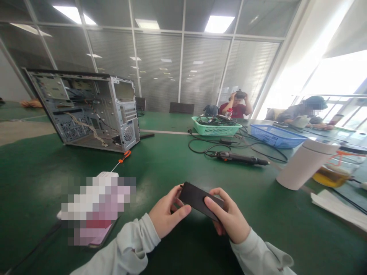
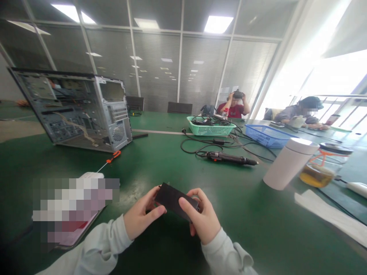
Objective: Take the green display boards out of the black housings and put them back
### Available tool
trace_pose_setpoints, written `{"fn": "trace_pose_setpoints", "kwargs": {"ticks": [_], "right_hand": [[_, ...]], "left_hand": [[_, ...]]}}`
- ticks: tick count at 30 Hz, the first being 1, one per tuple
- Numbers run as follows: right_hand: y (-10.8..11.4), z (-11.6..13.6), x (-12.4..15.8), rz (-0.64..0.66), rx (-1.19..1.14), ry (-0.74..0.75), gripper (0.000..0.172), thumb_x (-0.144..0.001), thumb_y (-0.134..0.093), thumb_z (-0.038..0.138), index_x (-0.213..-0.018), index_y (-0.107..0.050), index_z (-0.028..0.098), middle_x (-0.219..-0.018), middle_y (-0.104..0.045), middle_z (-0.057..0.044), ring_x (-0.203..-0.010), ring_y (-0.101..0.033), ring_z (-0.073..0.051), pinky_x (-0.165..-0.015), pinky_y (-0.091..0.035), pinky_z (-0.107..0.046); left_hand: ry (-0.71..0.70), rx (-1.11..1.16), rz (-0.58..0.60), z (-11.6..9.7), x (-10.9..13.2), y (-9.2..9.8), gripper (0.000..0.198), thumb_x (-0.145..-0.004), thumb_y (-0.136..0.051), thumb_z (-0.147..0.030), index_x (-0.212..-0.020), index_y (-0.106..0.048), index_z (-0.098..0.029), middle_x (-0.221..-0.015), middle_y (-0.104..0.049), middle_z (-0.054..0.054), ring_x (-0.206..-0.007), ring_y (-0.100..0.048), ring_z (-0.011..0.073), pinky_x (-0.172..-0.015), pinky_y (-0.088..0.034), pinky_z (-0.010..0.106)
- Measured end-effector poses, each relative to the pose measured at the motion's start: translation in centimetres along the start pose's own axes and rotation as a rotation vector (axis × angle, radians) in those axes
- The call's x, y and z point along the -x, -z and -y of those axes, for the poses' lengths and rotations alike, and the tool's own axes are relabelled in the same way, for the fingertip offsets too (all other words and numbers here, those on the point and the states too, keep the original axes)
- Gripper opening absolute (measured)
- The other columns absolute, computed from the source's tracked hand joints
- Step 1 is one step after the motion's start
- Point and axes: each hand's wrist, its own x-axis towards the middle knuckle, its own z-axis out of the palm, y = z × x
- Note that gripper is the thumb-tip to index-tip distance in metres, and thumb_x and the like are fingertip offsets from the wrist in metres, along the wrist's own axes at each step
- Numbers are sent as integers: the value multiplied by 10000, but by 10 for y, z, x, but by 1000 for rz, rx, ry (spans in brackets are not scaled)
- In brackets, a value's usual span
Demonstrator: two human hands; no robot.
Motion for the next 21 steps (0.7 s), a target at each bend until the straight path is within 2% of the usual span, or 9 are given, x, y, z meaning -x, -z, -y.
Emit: {"fn": "trace_pose_setpoints", "kwargs": {"ticks": [2, 5, 7, 8, 11, 15, 21], "right_hand": [[-1, 1, -1, 68, -125, -170, 505, -691, -600, 616, -776, -352, 184, -454, -432, 74, -236, -338, -48, -223, -204, -85], [-4, 3, -2, 165, -302, -590, 435, -836, -410, 574, -726, -416, 153, -442, -471, 21, -225, -359, -64, -206, -218, -103], [-7, 6, -2, 216, -389, -800, 534, -915, -218, 534, -679, -468, 125, -444, -503, -31, -231, -391, -74, -211, -240, -105], [-8, 8, -1, 232, -428, -854, 589, -927, -160, 529, -650, -479, 119, -439, -509, -45, -235, -404, -77, -214, -247, -103], [-10, 14, 1, 273, -520, -927, 658, -923, -119, 559, -586, -477, 121, -397, -490, -45, -218, -397, -84, -205, -254, -107], [-10, 17, 1, 303, -569, -963, 682, -914, -107, 580, -558, -472, 126, -374, -479, -48, -209, -393, -90, -198, -257, -111], [-4, 9, -3, 256, -537, -876, 635, -929, -147, 540, -585, -479, 121, -412, -504, -49, -248, -443, -100, -223, -296, -119]], "left_hand": [[-2, 41, 11, 1, -1, 1, 614, -740, -518, -508, -1239, -380, -179, -1076, -564, 99, -766, -552, 182, -596, -437, 261], [15, 109, -10, 0, -2, 2, 555, -718, -472, -596, -1088, -504, -182, -927, -596, 62, -794, -542, 200, -608, -435, 261], [42, 96, -38, -1, -3, 4, 508, -709, -433, -638, -912, -572, -193, -786, -592, 39, -736, -534, 197, -597, -430, 269], [52, 82, -52, 0, -3, 5, 504, -702, -418, -655, -841, -582, -199, -730, -580, 33, -701, -527, 194, -585, -426, 272], [67, 64, -91, 2, -3, 6, 522, -693, -379, -687, -737, -578, -206, -647, -553, 31, -650, -509, 194, -575, -413, 278], [51, 64, -104, 5, -4, 6, 504, -727, -363, -658, -719, -562, -195, -657, -557, 35, -636, -506, 180, -599, -405, 274], [121, 108, -70, 4, -7, 5, 557, -719, -337, -682, -729, -555, -169, -615, -535, 19, -569, -507, 154, -534, -422, 263]]}}
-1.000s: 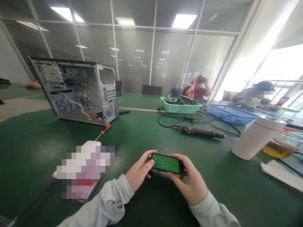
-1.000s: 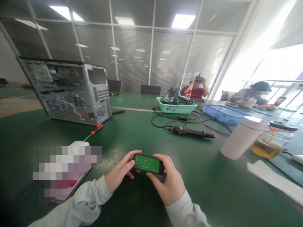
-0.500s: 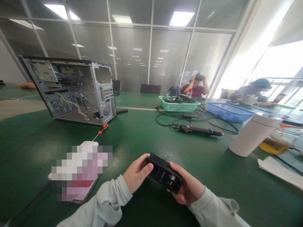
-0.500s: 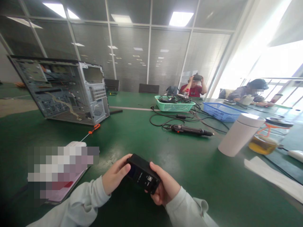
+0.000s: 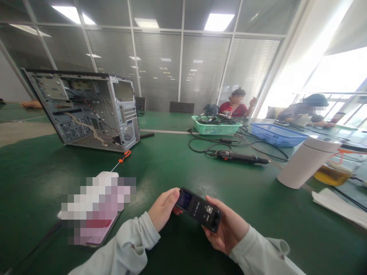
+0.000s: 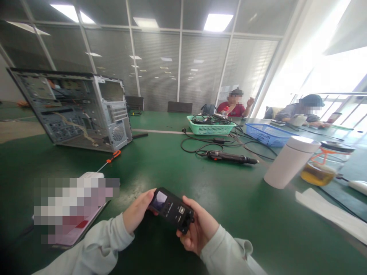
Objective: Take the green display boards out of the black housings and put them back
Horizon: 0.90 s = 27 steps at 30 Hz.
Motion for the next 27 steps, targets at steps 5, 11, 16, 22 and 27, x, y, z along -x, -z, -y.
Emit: {"fn": "trace_pose_setpoints", "kwargs": {"ticks": [5, 11, 16, 22, 27], "right_hand": [[10, -3, -6, -60, 233, 237, 374, -895, -342, 490, -799, -435, 141, -494, -521, -9, -346, -526, -128, -278, -355, -124], [15, -14, -9, -187, 654, 1005, 426, -742, -611, 432, -1039, -448, 174, -983, -543, -64, -796, -582, -182, -616, -498, -230], [18, -13, -11, -226, 839, 1094, 451, -778, -554, 363, -1168, -437, 168, -1084, -503, -82, -913, -522, -211, -733, -469, -301], [14, -7, -2, -345, 1063, 1197, 331, -732, -618, 366, -981, -516, 174, -922, -544, -45, -852, -516, -209, -756, -422, -320], [12, -5, 4, -381, 1181, 1256, 305, -750, -606, 356, -980, -522, 174, -921, -538, -49, -845, -510, -202, -734, -419, -303]], "left_hand": [[45, 38, -29, -3, 0, -1, 572, -723, -360, -665, -888, -592, -168, -715, -564, 26, -620, -508, 154, -512, -428, 243], [-76, -85, -38, -3, 1, 1, 383, -737, -540, -472, -986, -570, -183, -891, -578, 42, -800, -533, 180, -669, -429, 256], [-129, -109, -30, -3, 2, 1, 331, -704, -624, -355, -970, -532, -181, -957, -575, 63, -874, -546, 203, -712, -433, 278], [-154, -119, 40, -8, 4, 0, 294, -675, -659, -287, -930, -547, -193, -1078, -579, 75, -980, -542, 230, -765, -433, 306], [-171, -56, 22, -5, 0, 5, 214, -700, -636, -284, -882, -612, -173, -1077, -611, 92, -1016, -546, 239, -847, -428, 339]]}}
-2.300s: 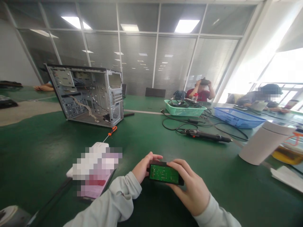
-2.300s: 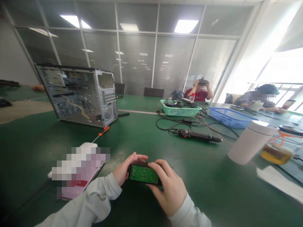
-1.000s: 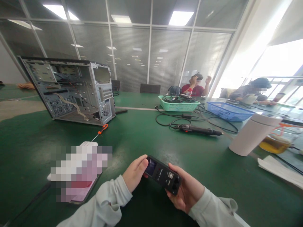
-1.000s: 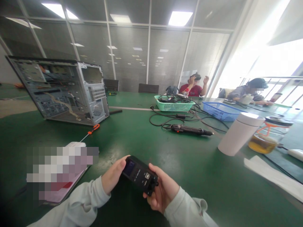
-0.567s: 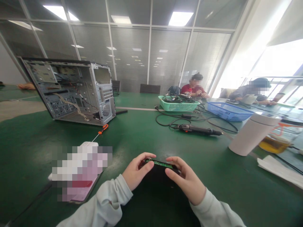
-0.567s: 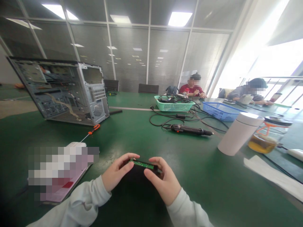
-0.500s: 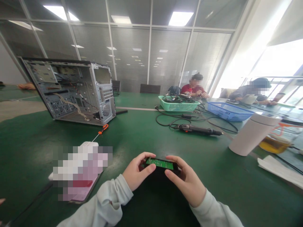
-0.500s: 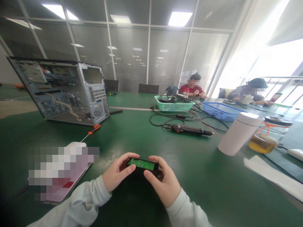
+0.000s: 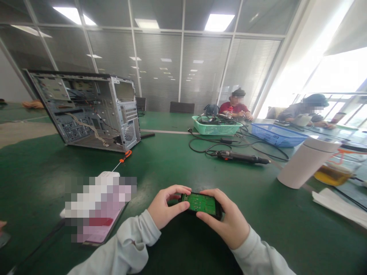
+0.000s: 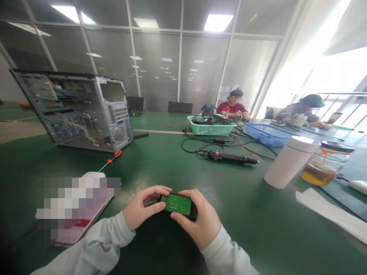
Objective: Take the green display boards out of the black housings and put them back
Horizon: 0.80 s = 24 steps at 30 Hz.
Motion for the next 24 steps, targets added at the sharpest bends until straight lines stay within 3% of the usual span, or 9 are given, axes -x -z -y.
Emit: {"fn": "trace_pose_setpoints", "kwargs": {"ticks": [6, 13, 19, 22, 24], "right_hand": [[0, -1, 0, 4, 6, -20, 308, -729, -615, 358, -961, -531, 175, -899, -557, -36, -809, -526, -188, -715, -425, -288], [-5, 2, 2, 24, -40, -93, 315, -694, -626, 349, -940, -525, 179, -834, -581, -23, -734, -548, -184, -680, -440, -282], [-5, 0, 1, -13, -215, -184, 426, -693, -634, 379, -1026, -479, 163, -882, -585, -44, -802, -554, -204, -736, -448, -306], [-1, 1, 0, 50, -228, -249, 375, -710, -609, 424, -949, -530, 146, -762, -577, -30, -691, -547, -189, -648, -446, -287], [1, 2, -1, 117, -275, -271, 362, -726, -591, 444, -917, -557, 138, -761, -580, -38, -667, -542, -182, -611, -443, -271]], "left_hand": [[1, 56, -31, 4, -2, -1, 238, -685, -653, -305, -874, -641, -162, -1036, -644, 94, -996, -567, 243, -851, -442, 355], [94, 254, -70, -10, -1, -4, 276, -668, -662, -358, -842, -641, -144, -898, -683, 76, -860, -617, 209, -788, -473, 317], [233, 424, -312, -9, -7, 1, 303, -640, -674, -403, -785, -621, -142, -859, -680, 61, -748, -623, 177, -679, -494, 290], [306, 556, -442, -2, -11, 5, 340, -611, -690, -399, -808, -598, -138, -854, -672, 68, -724, -627, 186, -643, -512, 315], [323, 502, -480, 2, -12, 7, 359, -605, -681, -411, -820, -598, -135, -827, -666, 64, -719, -625, 187, -622, -515, 308]]}}
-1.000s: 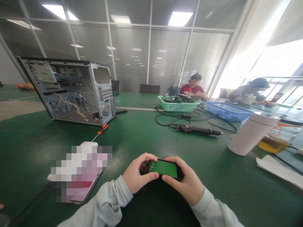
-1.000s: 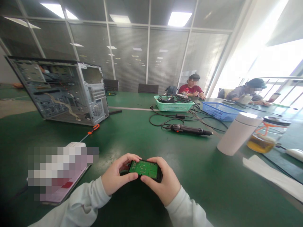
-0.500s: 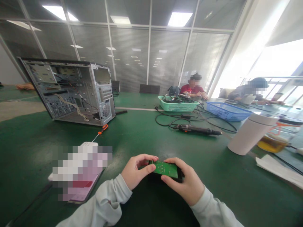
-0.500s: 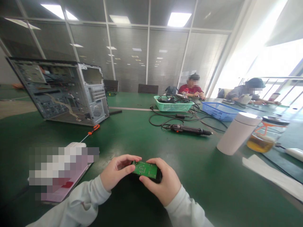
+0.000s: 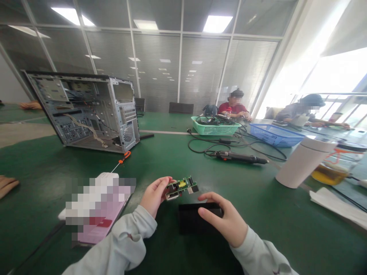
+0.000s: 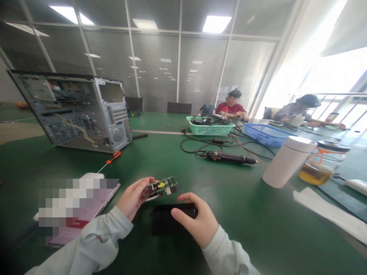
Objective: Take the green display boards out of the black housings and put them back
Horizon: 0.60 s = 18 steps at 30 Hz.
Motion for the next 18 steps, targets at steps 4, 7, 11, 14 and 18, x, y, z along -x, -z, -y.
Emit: {"fn": "trace_pose_setpoints", "kwargs": {"ticks": [4, 7, 11, 14, 18], "right_hand": [[-1, -1, 1, 14, -41, 27, 339, -724, -605, 450, -869, -620, 144, -851, -605, -59, -770, -556, -209, -675, -455, -278], [-3, -1, 2, -48, -93, 36, 340, -705, -634, 462, -826, -655, 145, -870, -614, -65, -814, -557, -221, -697, -459, -272], [0, 0, 0, 91, -466, -171, 490, -699, -620, 578, -832, -636, 107, -703, -606, -69, -592, -577, -170, -524, -464, -219], [4, 1, -4, 261, -851, -444, 618, -798, -419, 660, -822, -612, 73, -575, -575, -70, -476, -572, -154, -426, -436, -185], [6, -2, -7, 366, -1135, -614, 790, -896, -9, 591, -833, -607, 79, -563, -579, -92, -482, -599, -183, -405, -454, -204]], "left_hand": [[-98, -254, 4, 1, -1, 1, 393, -620, -614, -473, -826, -607, -137, -741, -648, 35, -676, -610, 175, -568, -499, 275], [-135, -340, 6, 1, 0, 0, 421, -633, -573, -495, -848, -603, -134, -711, -646, 28, -646, -609, 168, -579, -490, 275], [-179, -400, 22, 2, 0, 0, 413, -627, -570, -494, -827, -598, -133, -690, -647, 33, -659, -617, 178, -630, -488, 294], [-199, -428, 61, 3, 1, 0, 398, -624, -576, -489, -814, -595, -139, -691, -640, 37, -687, -616, 188, -639, -484, 298], [-181, -465, 106, 3, 2, 1, 399, -656, -558, -487, -855, -592, -143, -737, -639, 47, -696, -612, 192, -609, -486, 297]]}}
